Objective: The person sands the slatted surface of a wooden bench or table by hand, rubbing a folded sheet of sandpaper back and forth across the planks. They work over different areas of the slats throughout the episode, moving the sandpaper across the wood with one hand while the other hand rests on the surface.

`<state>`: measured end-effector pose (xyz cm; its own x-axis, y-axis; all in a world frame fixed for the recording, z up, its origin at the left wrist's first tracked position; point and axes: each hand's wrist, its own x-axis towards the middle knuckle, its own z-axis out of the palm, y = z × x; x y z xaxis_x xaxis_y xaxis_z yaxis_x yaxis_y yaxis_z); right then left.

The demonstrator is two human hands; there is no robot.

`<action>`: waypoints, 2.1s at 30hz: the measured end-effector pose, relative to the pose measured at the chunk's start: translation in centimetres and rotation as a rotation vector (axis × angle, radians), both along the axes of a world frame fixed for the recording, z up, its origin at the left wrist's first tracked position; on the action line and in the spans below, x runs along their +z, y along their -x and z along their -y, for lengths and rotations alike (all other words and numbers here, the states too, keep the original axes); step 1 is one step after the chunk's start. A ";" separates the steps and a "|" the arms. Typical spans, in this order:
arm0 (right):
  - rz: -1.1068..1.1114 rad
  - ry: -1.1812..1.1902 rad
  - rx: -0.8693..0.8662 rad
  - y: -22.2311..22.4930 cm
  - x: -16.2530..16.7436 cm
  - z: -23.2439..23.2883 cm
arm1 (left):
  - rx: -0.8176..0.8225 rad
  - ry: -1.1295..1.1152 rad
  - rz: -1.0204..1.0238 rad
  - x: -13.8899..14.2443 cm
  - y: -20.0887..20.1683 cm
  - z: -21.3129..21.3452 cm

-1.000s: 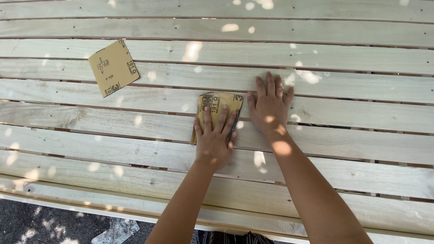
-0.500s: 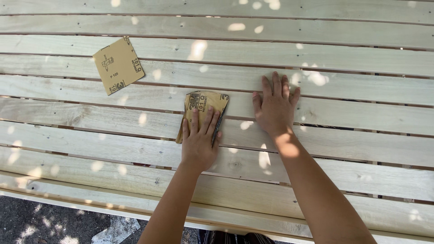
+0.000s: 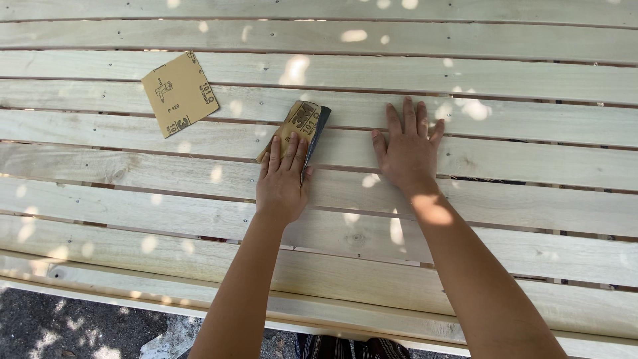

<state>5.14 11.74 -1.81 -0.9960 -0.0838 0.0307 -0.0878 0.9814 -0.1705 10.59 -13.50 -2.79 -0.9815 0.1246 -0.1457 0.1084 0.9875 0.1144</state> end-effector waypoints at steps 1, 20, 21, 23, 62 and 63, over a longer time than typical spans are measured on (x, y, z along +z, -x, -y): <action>-0.006 0.001 0.001 -0.1 0.1 0.0 | -0.013 0.020 0.017 0.1 -0.2 0.2; 0.023 -0.091 -0.093 0.9 -0.4 1.5 | 0.100 0.203 0.436 6.6 -0.9 -0.2; 0.025 -0.085 -0.090 0.9 -0.4 1.7 | 0.105 0.186 0.389 6.6 0.8 -0.2; 0.022 -0.069 -0.086 1.0 -0.4 1.8 | 0.073 0.127 0.191 5.7 4.3 -0.2; 0.047 -0.031 -0.093 0.9 0.1 2.0 | -0.030 0.069 0.022 1.6 3.7 -2.8; 0.041 -0.030 -0.090 0.9 0.1 2.1 | -0.050 0.062 -0.008 1.6 2.3 -2.5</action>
<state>4.25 9.66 -1.69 -0.9999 0.0058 -0.0117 0.0074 0.9898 -0.1423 8.26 -11.00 -1.17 -0.9754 0.1648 -0.1467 0.1587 0.9859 0.0526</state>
